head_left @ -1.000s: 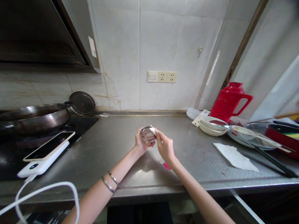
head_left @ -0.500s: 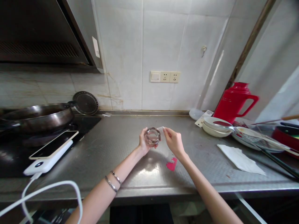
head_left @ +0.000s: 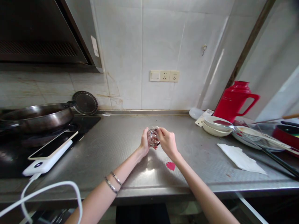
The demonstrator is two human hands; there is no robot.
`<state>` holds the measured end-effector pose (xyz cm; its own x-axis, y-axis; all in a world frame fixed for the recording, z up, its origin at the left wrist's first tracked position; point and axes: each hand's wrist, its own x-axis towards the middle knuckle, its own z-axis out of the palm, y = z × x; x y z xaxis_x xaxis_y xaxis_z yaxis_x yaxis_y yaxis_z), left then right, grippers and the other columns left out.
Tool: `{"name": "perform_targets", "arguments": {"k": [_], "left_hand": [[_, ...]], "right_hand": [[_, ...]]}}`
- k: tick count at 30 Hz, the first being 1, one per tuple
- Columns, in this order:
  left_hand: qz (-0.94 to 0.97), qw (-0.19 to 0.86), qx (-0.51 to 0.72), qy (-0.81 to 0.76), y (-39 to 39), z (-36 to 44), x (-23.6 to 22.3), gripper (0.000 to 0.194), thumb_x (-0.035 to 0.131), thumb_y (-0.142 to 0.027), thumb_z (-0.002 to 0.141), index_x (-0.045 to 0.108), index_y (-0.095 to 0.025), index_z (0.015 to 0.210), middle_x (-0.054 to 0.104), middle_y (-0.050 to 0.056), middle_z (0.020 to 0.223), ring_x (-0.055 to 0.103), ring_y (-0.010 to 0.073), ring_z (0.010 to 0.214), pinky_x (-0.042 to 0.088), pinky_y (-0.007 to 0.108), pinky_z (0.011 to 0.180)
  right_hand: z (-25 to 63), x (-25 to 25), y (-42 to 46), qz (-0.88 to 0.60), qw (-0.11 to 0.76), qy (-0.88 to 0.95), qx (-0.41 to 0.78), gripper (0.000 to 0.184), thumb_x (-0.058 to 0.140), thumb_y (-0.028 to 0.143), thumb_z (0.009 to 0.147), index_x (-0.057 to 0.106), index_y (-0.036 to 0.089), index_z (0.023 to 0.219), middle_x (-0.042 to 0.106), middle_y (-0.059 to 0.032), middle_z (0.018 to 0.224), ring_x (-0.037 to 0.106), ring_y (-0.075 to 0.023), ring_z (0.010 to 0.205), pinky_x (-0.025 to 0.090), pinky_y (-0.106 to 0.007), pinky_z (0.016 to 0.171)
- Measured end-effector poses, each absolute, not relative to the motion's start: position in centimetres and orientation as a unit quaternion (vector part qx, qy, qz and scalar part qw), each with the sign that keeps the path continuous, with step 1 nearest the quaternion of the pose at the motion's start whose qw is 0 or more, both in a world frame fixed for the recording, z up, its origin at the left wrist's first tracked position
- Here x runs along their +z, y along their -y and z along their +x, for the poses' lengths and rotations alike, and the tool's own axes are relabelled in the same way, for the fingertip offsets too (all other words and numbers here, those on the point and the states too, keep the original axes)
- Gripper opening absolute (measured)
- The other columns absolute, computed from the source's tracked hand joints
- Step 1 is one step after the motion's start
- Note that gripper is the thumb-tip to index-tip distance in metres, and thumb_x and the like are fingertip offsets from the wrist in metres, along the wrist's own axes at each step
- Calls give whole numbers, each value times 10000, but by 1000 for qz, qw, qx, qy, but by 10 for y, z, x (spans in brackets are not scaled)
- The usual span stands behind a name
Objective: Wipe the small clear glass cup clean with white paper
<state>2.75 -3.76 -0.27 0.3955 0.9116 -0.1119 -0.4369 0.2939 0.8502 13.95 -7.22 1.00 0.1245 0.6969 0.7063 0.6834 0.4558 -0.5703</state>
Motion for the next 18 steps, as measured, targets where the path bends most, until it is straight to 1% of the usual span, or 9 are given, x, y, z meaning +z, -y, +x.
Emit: {"name": "perform_targets", "arguments": {"k": [5,10,12,15,18], "left_hand": [[388,729,462,-323,38,27,-1,501,274,-523,871,572,-135,763,581,50,515,509,160,360,373,250,344],[390,719,457,-350,43,30,2,471,262,-482,888,569,-141,780,576,39,522,520,161,363,390,255,352],[384,720,454,-358,44,31,4,470,256,-474,893,570,-145,774,563,28,507,511,154,356,388,249,351],[378,722,448,-367,42,32,4,479,243,-456,901,568,-147,733,554,25,497,496,141,354,380,240,353],[361,732,448,-364,37,31,0,467,277,-467,896,565,-149,711,558,26,502,489,133,360,370,235,366]], "right_hand": [[143,7,67,-474,520,710,-31,285,404,243,925,674,159,966,726,-85,821,669,-178,688,475,-245,630],[151,-2,63,-437,524,730,-48,299,401,203,920,662,180,1065,728,-101,966,693,-199,842,536,-284,733],[152,-5,61,-420,534,732,-57,313,400,185,918,650,186,1106,706,-109,1062,681,-207,943,545,-308,803],[151,-9,59,-384,530,753,-66,341,392,164,920,622,193,1169,663,-113,1168,624,-213,1094,520,-348,921],[150,-7,58,-353,516,778,-62,349,392,159,923,607,189,1196,641,-120,1206,590,-213,1149,505,-361,962]]}}
